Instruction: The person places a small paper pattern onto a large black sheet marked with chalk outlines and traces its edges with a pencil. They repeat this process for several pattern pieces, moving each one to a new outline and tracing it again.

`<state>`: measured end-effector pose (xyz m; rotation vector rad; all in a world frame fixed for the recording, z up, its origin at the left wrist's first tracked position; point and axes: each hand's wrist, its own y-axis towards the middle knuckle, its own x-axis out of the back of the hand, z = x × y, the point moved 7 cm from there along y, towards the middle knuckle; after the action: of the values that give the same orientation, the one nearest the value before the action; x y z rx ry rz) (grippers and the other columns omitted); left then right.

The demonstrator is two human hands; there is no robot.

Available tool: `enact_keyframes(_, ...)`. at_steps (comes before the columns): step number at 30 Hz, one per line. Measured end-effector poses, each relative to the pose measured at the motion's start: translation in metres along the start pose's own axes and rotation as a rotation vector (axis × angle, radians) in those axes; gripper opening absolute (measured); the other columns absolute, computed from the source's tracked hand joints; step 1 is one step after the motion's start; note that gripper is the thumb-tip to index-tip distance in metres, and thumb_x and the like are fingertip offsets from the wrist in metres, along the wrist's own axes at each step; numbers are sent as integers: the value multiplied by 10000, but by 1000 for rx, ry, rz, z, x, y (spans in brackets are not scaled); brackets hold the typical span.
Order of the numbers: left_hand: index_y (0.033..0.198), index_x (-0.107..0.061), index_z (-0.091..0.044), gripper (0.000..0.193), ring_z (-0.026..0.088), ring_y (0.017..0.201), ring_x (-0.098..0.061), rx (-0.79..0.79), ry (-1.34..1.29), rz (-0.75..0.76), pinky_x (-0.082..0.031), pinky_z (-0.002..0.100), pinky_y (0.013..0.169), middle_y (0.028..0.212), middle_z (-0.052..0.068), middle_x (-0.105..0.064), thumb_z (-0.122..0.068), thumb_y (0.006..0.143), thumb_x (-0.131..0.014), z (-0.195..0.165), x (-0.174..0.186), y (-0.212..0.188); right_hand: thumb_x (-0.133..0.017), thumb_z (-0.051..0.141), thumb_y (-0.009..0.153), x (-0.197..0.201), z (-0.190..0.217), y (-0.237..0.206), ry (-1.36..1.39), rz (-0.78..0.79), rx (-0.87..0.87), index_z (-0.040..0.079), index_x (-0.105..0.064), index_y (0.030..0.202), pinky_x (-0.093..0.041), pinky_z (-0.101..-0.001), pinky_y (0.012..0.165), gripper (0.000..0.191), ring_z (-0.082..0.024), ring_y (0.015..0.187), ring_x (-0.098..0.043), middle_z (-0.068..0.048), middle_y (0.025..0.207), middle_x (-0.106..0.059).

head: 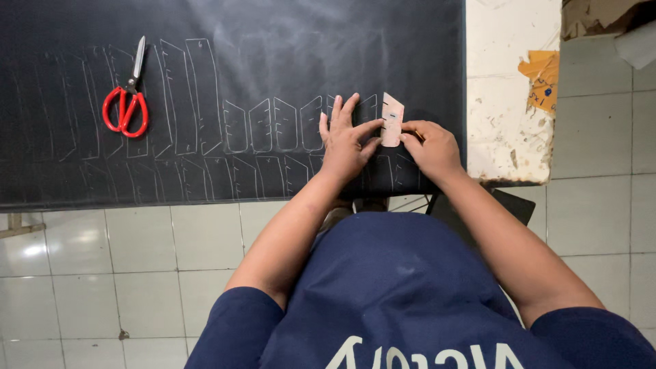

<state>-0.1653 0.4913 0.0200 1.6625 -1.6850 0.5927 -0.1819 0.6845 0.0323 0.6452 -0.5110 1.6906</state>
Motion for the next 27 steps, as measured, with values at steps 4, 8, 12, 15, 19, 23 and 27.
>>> enact_keyframes(4,1137,-784,-317,359,374,1555,-209,19,-13,3,-70,664,1217,1610,91,-369,-316,786,-856,1,1,1,-721,202,918,-2,-2,-4,38,19,-102,98,-758,1141,-549,-344,819,249,-250,905,-718,-107,1045,-727)
enact_keyframes(8,1127,-784,-327,356,366,1555,-206,30,-27,4,-69,655,1223,1611,89,-370,-341,780,-862,-1,2,0,-736,187,924,-1,1,-7,31,-14,-53,90,-756,1147,-544,-335,809,244,-222,906,-707,-95,1053,-723)
enact_keyframes(12,1089,-792,-336,334,361,1551,-204,50,-27,30,-61,652,1215,1604,77,-380,-340,764,-868,-3,3,1,-738,179,919,-1,1,-8,46,-12,-75,89,-755,1153,-525,-316,745,252,-189,811,-673,-75,971,-696)
enact_keyframes(15,1090,-794,-347,322,358,1552,-208,46,-22,10,-62,651,1222,1604,74,-381,-344,774,-861,-5,5,1,-743,179,916,0,1,-9,35,-8,-81,89,-755,1155,-512,-306,713,255,-168,770,-651,-60,918,-671)
enact_keyframes(19,1106,-790,-345,329,354,1554,-210,39,-3,0,-63,647,1221,1608,73,-378,-352,783,-854,-5,4,1,-750,185,921,-1,4,-10,35,-6,-53,94,-757,1160,-510,-303,710,256,-161,766,-649,-53,893,-656)
enact_keyframes(23,1120,-789,-346,337,355,1555,-207,39,4,10,-64,642,1223,1615,73,-371,-355,789,-849,-4,2,0,-754,193,918,-1,2,-12,36,-15,-58,103,-767,1160,-510,-305,704,259,-167,762,-651,-55,880,-649)
enact_keyframes(27,1119,-789,-345,327,356,1556,-204,40,6,14,-57,643,1224,1617,73,-366,-358,797,-847,-5,3,0,-751,199,925,-1,4,-12,30,-23,-39,100,-766,1164,-513,-307,709,260,-168,770,-659,-55,886,-651)
